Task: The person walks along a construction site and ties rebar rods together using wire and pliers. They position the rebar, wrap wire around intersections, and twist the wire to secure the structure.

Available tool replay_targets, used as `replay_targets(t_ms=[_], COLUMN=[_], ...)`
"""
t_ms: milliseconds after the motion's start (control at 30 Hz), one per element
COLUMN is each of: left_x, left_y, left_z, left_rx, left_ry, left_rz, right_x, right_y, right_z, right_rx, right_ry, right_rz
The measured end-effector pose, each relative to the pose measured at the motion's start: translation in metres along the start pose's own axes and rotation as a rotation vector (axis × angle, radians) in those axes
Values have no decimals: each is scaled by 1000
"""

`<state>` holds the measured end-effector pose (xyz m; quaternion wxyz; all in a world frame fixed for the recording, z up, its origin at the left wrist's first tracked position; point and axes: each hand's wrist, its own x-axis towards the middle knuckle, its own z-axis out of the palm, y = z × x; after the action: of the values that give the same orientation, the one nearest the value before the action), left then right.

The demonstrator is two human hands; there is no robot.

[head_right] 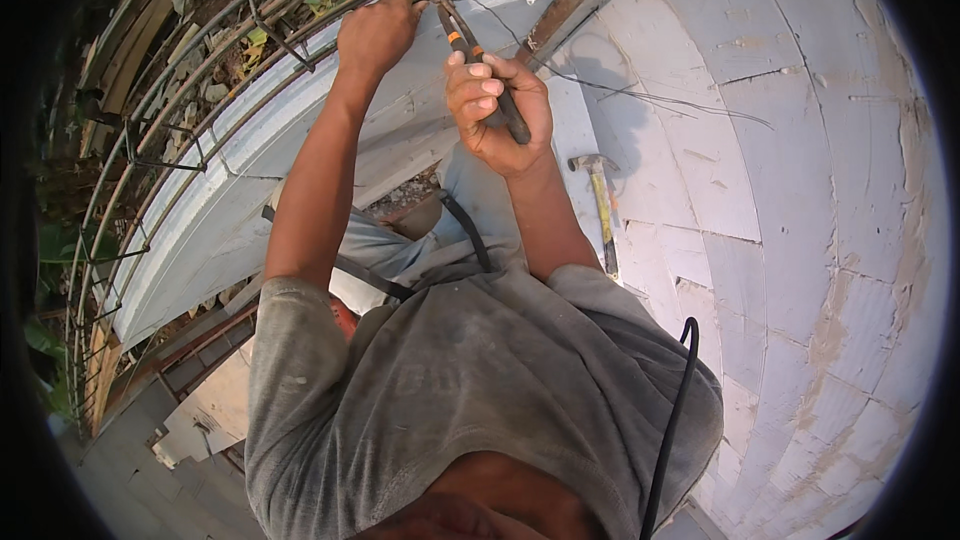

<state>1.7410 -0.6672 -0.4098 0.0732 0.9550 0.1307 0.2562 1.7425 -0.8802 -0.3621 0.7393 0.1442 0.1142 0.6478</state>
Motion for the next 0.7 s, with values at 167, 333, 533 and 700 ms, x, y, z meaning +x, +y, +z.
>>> replay_targets(t_ms=[167,333,533,700], left_x=[0,1,0,1], left_y=[0,0,5,6], left_z=[-2,2,11,7], left_rx=[8,44,117,135], left_ry=[0,6,88,53], left_rz=[-1,6,-7,-37], right_x=[-20,-22,-40,-24], right_y=[-7,-25,-21,-3], right_z=[-28,-12,12,5], right_rx=[-890,-1247,-2783,-2787], right_ry=[318,559,1006,1367], right_rz=[-282,-67,-544,-262])
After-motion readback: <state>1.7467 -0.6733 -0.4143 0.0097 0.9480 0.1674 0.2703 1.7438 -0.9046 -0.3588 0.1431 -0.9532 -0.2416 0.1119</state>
